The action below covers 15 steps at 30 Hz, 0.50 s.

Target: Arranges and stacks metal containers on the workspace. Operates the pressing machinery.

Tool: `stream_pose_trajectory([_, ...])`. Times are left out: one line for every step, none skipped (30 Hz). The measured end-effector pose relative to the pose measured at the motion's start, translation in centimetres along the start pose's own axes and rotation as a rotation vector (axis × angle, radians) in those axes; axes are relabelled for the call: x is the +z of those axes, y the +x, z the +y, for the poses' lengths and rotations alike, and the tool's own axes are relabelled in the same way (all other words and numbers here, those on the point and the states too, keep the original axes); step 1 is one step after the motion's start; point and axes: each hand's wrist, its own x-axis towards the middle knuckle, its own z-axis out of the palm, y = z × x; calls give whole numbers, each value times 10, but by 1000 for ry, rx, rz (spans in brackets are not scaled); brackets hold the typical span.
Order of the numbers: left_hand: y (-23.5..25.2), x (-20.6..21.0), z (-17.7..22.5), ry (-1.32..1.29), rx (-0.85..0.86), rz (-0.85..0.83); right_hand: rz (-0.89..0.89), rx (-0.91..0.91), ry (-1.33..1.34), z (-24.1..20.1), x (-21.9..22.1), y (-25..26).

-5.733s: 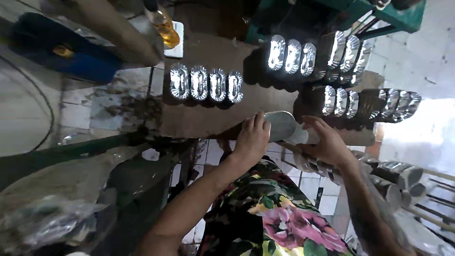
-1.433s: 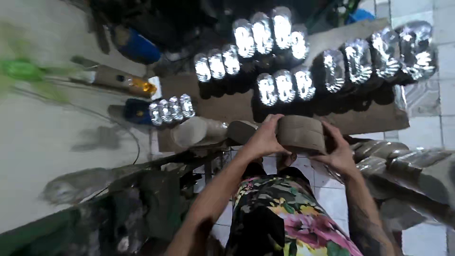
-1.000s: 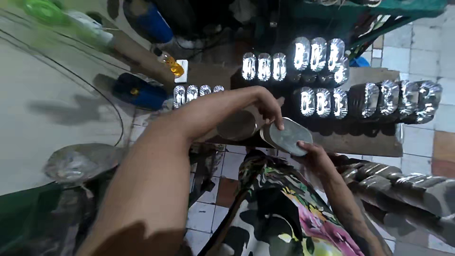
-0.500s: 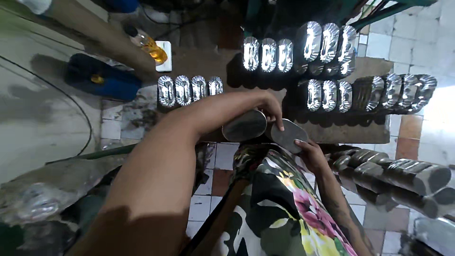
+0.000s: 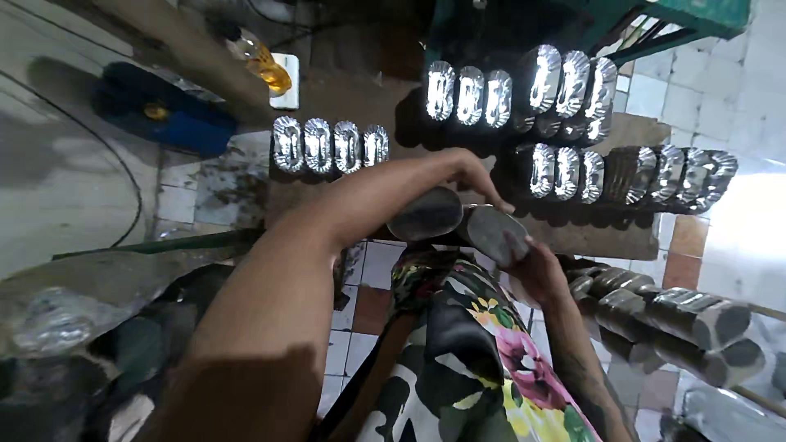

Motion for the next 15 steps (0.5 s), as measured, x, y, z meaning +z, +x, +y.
stream_pose_trajectory([-12,-8,-9,-84,90,77,78,-154,-162,-6,-4,-4])
stream_pose_trajectory([-30,-16,-21,-165,192,195,128,-303,-336,-17,-6,-8])
stream_pose_trajectory([-52,-21,-34,-246,279,336,127,-469,-518,-27,-3,-10])
stream_pose_trajectory([-76,-21,-47,-316,324,471,67,-650,-694,-37,5,-11])
stream_pose_trajectory([-100,-18,-62,-376,336,611,-34,-801,-861,-49,21,-10])
stream_pose_trajectory([-124,-13,-77,-421,327,738,-163,-903,-1020,-61,45,-9])
stream_pose_trajectory([-144,-3,-92,-457,307,849,-295,-965,-1183,-70,72,-8])
stream_pose_trajectory([-160,12,-107,-498,290,935,-411,-1013,-1342,-74,100,-5])
stream_pose_trajectory([-171,30,-122,-550,272,999,-506,-1041,-1495,-74,127,-2])
stream_pose_trajectory([-179,50,-134,-607,249,1045,-580,-1067,-1627,-72,149,3])
stream_pose_trajectory([-185,71,-144,-674,225,1071,-634,-1099,-1722,-68,165,9])
stream_pose_trajectory([-189,92,-152,-743,198,1081,-682,-1099,-1804,-66,177,15])
stream_pose_trajectory([-192,114,-159,-813,178,1082,-727,-1082,-1859,-64,184,20])
stream_pose_trajectory([-194,134,-166,-887,154,1065,-761,-1085,-1875,-64,187,24])
stream_pose_trajectory([-195,153,-174,-950,129,1051,-778,-1115,-1869,-64,188,28])
